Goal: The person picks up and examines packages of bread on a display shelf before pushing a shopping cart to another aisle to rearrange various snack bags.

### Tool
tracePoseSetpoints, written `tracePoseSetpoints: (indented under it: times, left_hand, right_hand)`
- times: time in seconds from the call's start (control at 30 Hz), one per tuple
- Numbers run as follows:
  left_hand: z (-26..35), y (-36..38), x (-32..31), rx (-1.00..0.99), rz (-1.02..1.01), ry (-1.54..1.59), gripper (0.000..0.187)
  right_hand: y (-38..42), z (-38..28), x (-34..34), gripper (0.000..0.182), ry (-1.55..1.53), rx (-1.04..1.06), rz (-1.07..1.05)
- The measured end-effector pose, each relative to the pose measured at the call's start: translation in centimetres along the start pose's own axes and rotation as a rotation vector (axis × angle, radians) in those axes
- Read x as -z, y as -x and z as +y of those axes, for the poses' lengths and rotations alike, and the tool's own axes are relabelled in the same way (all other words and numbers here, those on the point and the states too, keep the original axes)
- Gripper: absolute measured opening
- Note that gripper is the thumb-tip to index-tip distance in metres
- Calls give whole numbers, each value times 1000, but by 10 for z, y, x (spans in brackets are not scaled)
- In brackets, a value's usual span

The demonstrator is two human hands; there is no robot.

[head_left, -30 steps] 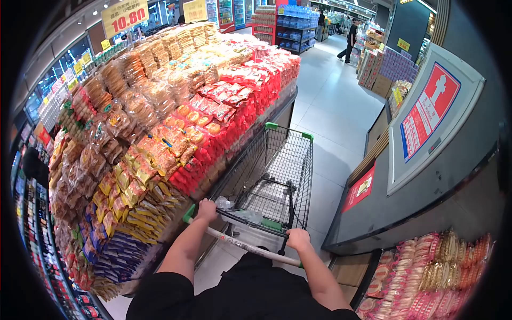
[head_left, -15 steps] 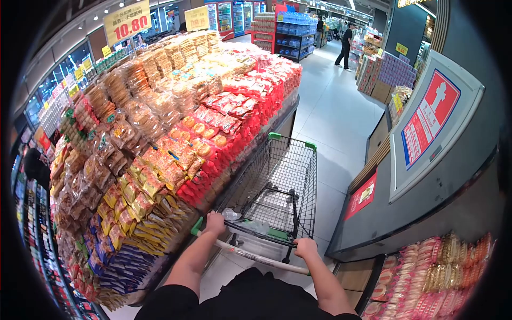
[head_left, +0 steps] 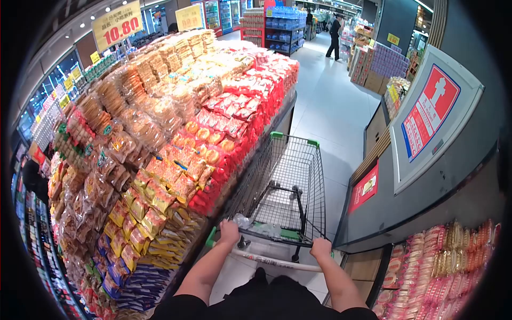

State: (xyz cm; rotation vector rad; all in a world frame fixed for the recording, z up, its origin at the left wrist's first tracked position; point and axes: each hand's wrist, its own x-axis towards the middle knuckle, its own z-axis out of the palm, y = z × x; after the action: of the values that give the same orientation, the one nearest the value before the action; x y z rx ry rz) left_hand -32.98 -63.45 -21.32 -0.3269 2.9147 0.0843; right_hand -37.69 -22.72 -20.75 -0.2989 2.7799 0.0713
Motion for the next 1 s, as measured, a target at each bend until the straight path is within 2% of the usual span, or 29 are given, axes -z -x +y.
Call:
tracePoseSetpoints:
  times: [0.03, 0.1, 0.17, 0.4, 0.67, 1.0]
  left_hand:
    - [-3, 1, -7, 1, -10, 4, 26]
    - [-6, 0, -10, 1, 95, 35, 23]
    - [-5, 2, -5, 9, 17, 50, 23]
    - [-4, -1, -32, 4, 142, 61, 17]
    - [-2, 8, -12, 8, 70, 25, 20]
    - [-6, 5, -24, 17, 110, 90, 20]
  right_hand:
    - [-1, 0, -2, 28, 0, 16, 22]
    - [0, -1, -1, 28, 19, 23, 12]
    - [5, -2, 4, 27, 2, 47, 25]
    - [8, 3, 1, 28, -1, 59, 41]
    - [18, -4, 7, 28, -26, 45, 47]
    - [15, -5, 8, 27, 11, 57, 21]
